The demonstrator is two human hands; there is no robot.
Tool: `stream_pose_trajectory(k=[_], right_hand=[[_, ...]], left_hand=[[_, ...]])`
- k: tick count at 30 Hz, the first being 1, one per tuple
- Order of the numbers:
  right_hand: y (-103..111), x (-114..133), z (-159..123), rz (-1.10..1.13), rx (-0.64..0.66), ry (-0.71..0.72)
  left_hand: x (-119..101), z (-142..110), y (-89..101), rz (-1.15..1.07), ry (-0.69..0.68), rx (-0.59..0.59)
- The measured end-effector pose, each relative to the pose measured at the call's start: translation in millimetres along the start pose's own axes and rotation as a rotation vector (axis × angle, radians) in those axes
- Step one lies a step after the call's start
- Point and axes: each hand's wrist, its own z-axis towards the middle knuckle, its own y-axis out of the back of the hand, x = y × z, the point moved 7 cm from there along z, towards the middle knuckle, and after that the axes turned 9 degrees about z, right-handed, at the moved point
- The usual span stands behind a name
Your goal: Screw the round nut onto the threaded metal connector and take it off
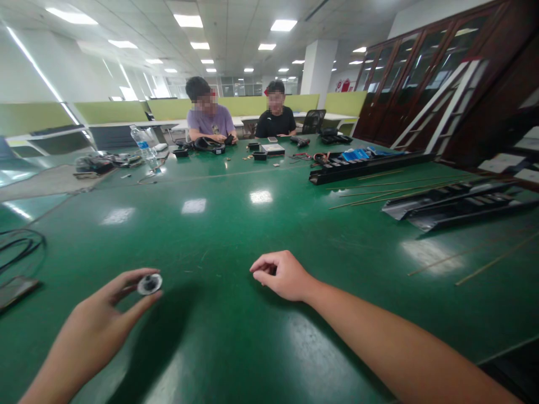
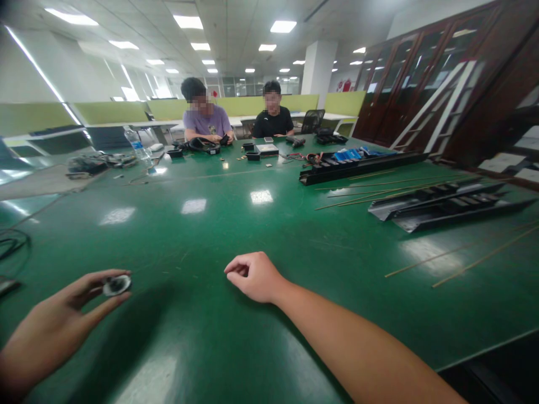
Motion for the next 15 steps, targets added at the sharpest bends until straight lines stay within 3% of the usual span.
stream_pose_trajectory(k=[5, 7, 10, 15], right_hand=[[3.4, -7.5, 4.7, 0.063, -0.005, -0.007], [2.6, -6.4, 4.6, 0.036, 0.011, 0.014], [2.5, -7.0, 4.5, 0.005, 0.008, 0.016], [-0.2, -6.8, 4.4, -0.001, 0.022, 0.005]], left_hand=[[-101.2, 31.9, -45.1, -0.176, -0.397, 0.083], [-126.9, 34.0, -61.6, -0.214, -0.482, 0.13], [-137.7, 30.8, -80.3, -0.266, -0.535, 0.144], [-121.7, 25.9, -92.3, -0.291, -0.547, 0.024]])
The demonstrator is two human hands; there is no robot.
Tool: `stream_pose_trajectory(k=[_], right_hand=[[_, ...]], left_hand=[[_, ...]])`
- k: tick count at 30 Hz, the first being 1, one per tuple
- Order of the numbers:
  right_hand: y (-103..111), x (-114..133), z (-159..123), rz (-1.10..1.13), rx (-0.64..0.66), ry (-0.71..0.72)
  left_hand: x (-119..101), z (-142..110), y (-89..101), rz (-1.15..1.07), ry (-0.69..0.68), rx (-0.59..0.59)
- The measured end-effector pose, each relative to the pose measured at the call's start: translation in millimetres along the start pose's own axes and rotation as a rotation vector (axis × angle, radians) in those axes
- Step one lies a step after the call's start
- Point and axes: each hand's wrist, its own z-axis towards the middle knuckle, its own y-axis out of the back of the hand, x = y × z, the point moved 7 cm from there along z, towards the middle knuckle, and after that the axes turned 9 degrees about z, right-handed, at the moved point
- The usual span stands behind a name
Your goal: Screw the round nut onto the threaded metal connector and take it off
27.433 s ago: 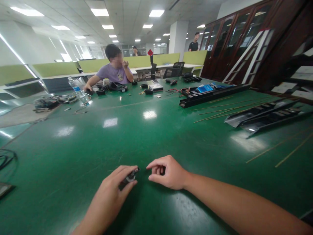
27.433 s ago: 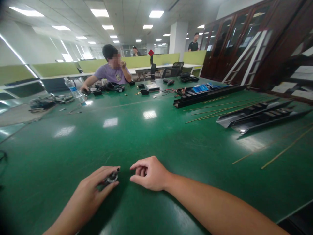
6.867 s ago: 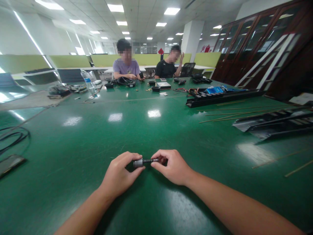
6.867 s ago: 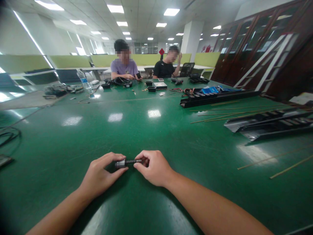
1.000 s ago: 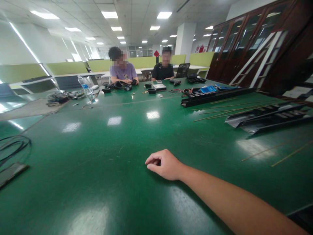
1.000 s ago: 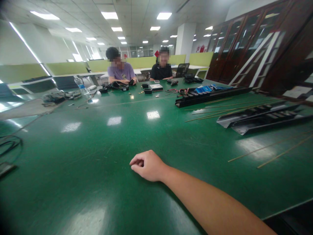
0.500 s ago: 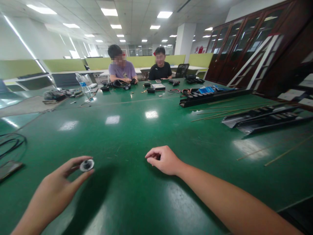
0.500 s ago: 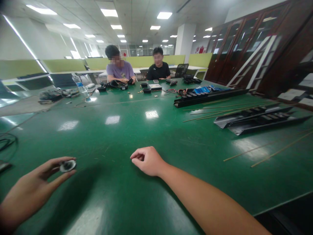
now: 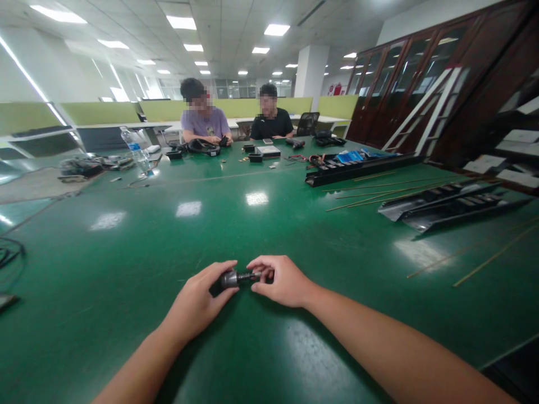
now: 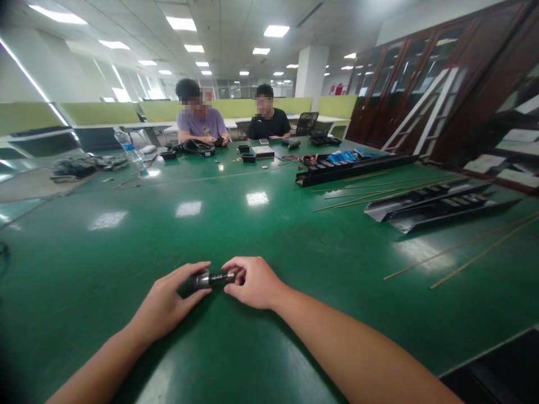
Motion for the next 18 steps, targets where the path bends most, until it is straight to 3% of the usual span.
stream_pose_trajectory(k=[8, 18], right_hand=[[-1.1, 11.6, -3.1, -0.048, 0.005, 0.026], [0.0, 17.2, -4.7, -0.108, 0.0, 0.057]], left_hand=[[-6.2, -0.2, 4.2, -0.061, -0.053, -0.077], [-13.3, -2.7, 0.2, -0.096, -0.076, -0.027]])
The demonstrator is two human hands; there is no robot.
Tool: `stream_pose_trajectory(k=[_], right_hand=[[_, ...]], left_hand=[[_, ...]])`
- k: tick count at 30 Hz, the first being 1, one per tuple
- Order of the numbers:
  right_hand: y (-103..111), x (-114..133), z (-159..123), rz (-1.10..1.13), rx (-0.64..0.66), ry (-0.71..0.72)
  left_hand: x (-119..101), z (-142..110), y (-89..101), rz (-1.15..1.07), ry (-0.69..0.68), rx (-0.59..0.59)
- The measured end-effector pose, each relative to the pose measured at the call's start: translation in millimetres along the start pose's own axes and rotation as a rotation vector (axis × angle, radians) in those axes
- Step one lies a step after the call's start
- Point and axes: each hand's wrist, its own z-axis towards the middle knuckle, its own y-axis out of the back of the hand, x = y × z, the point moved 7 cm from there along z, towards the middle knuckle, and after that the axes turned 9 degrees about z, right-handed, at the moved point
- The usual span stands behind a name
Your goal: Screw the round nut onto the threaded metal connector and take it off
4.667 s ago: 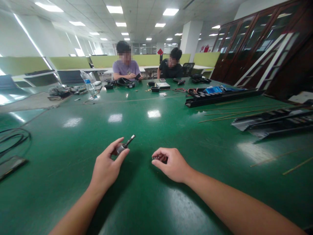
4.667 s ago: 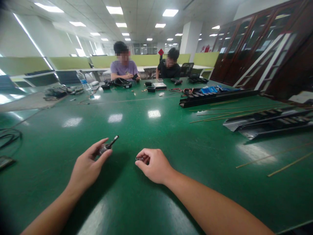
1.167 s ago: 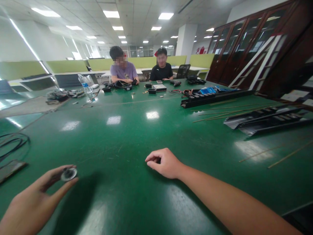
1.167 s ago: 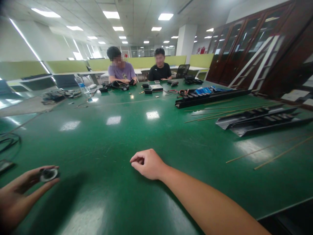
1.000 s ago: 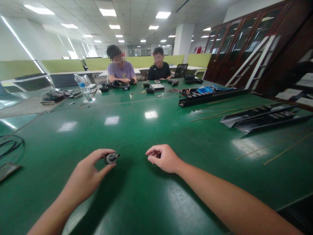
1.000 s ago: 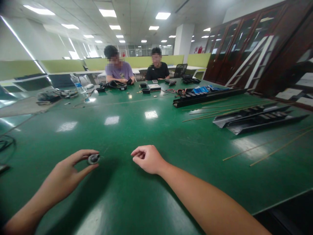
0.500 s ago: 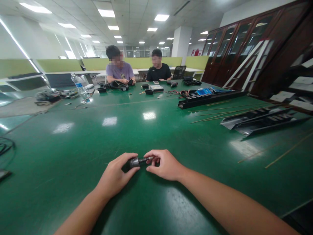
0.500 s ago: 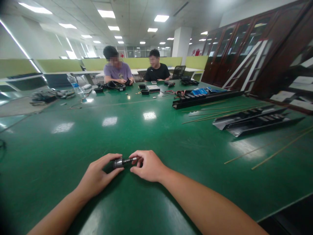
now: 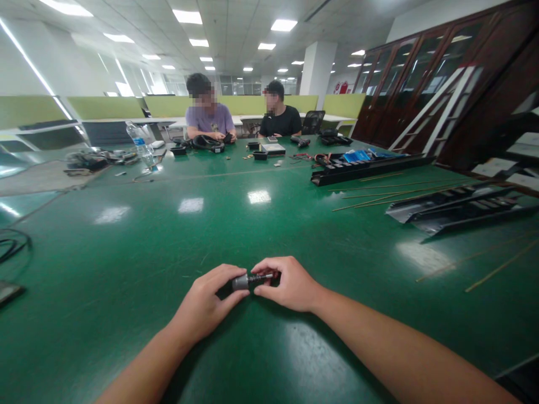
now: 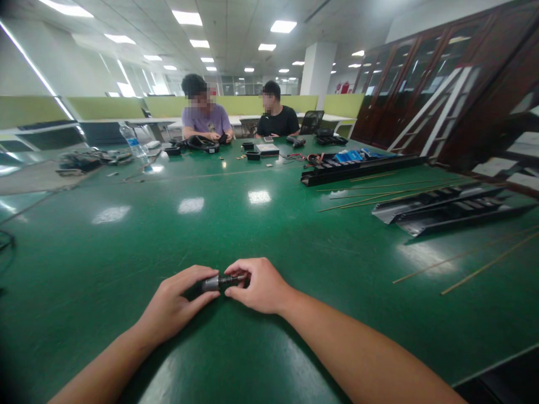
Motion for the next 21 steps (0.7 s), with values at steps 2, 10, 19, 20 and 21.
stream_pose_trajectory(k=[2, 10, 19, 20, 21], right_hand=[[-0.2, 1.0, -0.3, -0.01, 0.002, 0.002], [1.6, 5.4, -0.3, -0.034, -0.012, 0.015], [1.2, 6.5, -0.6, -0.017, -0.022, 0.032], [0.8, 6.2, -0.7, -0.022, -0.019, 0.034], [0.6, 5.9, -0.8, -0.025, -0.017, 0.035]], left_hand=[[-0.1, 0.4, 0.5, 0.004, 0.004, -0.007], [-2.8, 1.4, 1.4, -0.007, -0.017, -0.004], [-4.7, 2.4, -0.3, -0.021, -0.021, 0.017], [-5.3, 2.8, 0.0, -0.018, -0.022, 0.01], [-6.0, 3.0, 0.3, -0.014, -0.023, 0.001]])
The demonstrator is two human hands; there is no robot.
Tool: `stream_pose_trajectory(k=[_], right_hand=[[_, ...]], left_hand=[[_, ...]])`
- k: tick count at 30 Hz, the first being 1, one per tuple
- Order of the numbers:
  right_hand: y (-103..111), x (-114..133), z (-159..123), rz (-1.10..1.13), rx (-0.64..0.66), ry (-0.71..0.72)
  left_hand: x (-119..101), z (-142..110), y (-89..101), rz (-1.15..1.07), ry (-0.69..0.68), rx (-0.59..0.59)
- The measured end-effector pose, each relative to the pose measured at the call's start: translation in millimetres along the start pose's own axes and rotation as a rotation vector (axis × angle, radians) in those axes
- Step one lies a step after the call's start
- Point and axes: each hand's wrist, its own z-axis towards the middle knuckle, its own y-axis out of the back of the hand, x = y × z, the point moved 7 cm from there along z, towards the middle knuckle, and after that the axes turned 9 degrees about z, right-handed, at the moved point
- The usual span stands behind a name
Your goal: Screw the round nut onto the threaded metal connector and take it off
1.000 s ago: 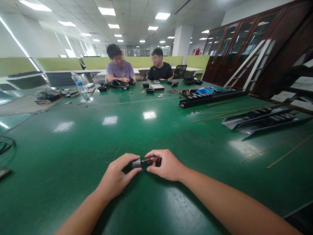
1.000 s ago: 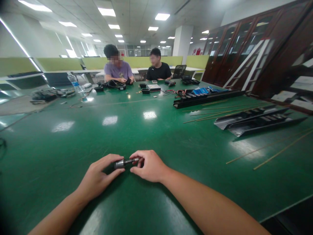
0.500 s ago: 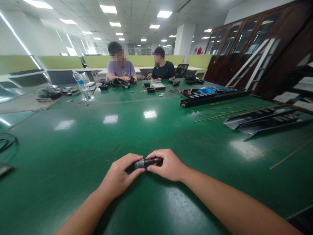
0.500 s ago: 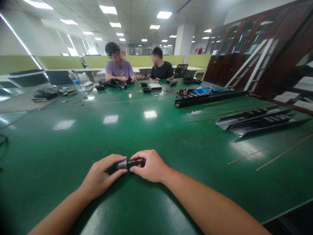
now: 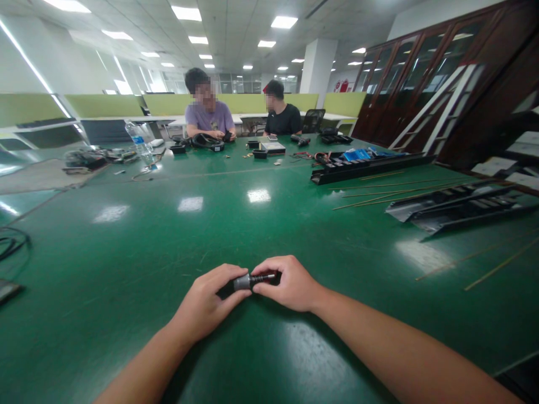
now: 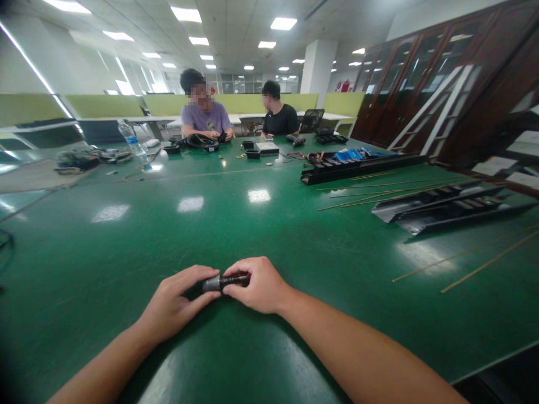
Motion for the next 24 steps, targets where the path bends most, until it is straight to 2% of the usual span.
stream_pose_trajectory(k=[9, 24], right_hand=[[-1.0, -1.5, 0.7, 0.037, -0.006, -0.026], [-1.3, -4.7, 1.0, 0.084, -0.002, -0.062]], left_hand=[[-4.6, -2.4, 1.2, 0.024, 0.006, -0.07], [-6.1, -1.3, 0.9, 0.028, 0.028, -0.046]])
